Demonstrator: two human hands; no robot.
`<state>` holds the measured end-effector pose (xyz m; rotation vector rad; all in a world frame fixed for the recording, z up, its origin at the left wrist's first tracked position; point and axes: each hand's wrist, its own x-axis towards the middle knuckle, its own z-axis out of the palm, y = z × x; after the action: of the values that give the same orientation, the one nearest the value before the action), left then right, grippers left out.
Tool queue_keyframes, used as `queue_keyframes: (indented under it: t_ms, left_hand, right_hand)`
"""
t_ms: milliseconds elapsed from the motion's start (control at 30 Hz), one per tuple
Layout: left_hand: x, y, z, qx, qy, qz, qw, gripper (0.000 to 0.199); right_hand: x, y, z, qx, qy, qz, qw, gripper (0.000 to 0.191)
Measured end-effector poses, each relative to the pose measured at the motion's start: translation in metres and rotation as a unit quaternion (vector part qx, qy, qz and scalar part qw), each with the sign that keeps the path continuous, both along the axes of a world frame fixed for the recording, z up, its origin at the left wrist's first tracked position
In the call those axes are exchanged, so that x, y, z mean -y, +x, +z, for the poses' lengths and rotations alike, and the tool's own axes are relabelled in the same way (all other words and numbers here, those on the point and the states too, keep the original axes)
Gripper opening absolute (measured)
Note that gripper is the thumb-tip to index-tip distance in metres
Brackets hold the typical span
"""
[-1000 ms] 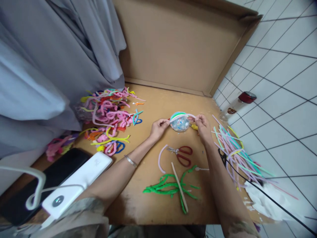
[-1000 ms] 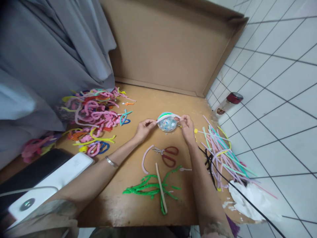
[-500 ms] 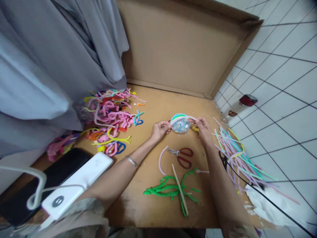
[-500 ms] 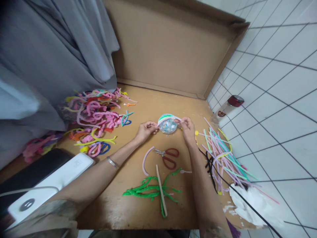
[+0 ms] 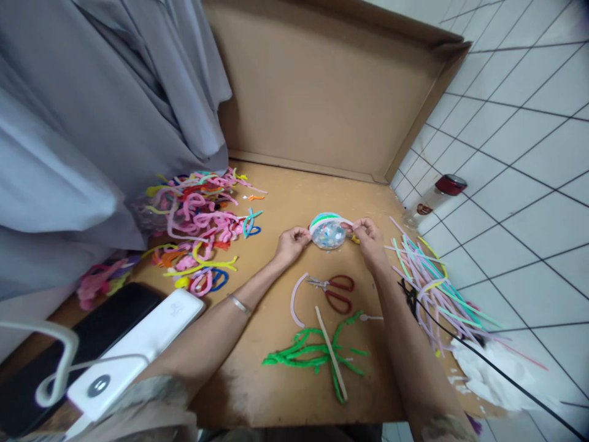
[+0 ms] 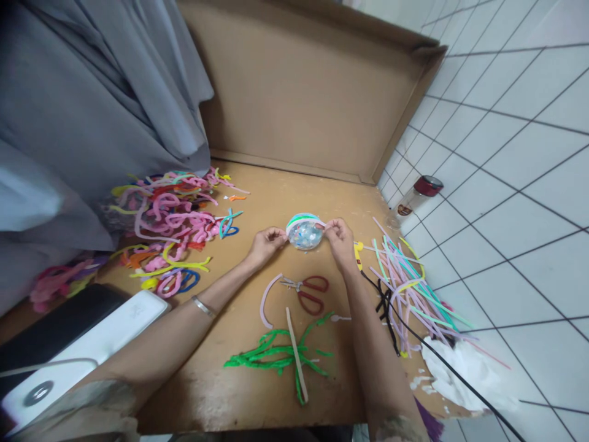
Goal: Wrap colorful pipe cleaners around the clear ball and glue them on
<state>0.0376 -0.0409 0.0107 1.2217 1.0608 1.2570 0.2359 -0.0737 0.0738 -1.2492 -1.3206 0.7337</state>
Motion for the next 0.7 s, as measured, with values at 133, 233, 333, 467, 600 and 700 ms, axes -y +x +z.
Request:
queue_keyframes:
  t_ms: [133,233,333,467,600,700]
  left_hand:
    - [-0.0021,-0.0004,-0.0036,0.004,0.005,0.004,1.0,0.017]
    - [-0.003,-0.0007,-0.0048,0.004,0.009,0.01,1.0,0.019]
    - [-0.0026,-0.001,-0.0043,0.012,0.01,0.008,1.0,0.018]
    - [-0.0016,-0.0012,-0.0028,0.03,0.002,-0.012,0.999,0.017]
    - [-0.0022,-0.0012,-0.0031,0.039,-0.005,-0.014,0.999,0.018]
    - [-0.0033,-0.0016,-0.0043,0.028,0.002,-0.009,1.0,0.017]
  right_hand:
    - [0.0009,-0.0019,0.0003,0.007,0.004,0.001,1.0,0.019]
    - [0.0016,-0.003,0.0,0.008,0.009,0.004,1.0,0.018]
    - [0.0017,-0.0034,-0.0009,0.001,0.014,0.009,1.0,0.016]
    - [0.0013,-0.003,-0.0017,0.008,0.011,0.009,1.0,0.015]
    - [0.0021,-0.0031,-0.001,0.017,0.01,0.011,1.0,0.015]
    - [0.0038,-0.004,0.0,0.035,0.008,0.011,0.999,0.017]
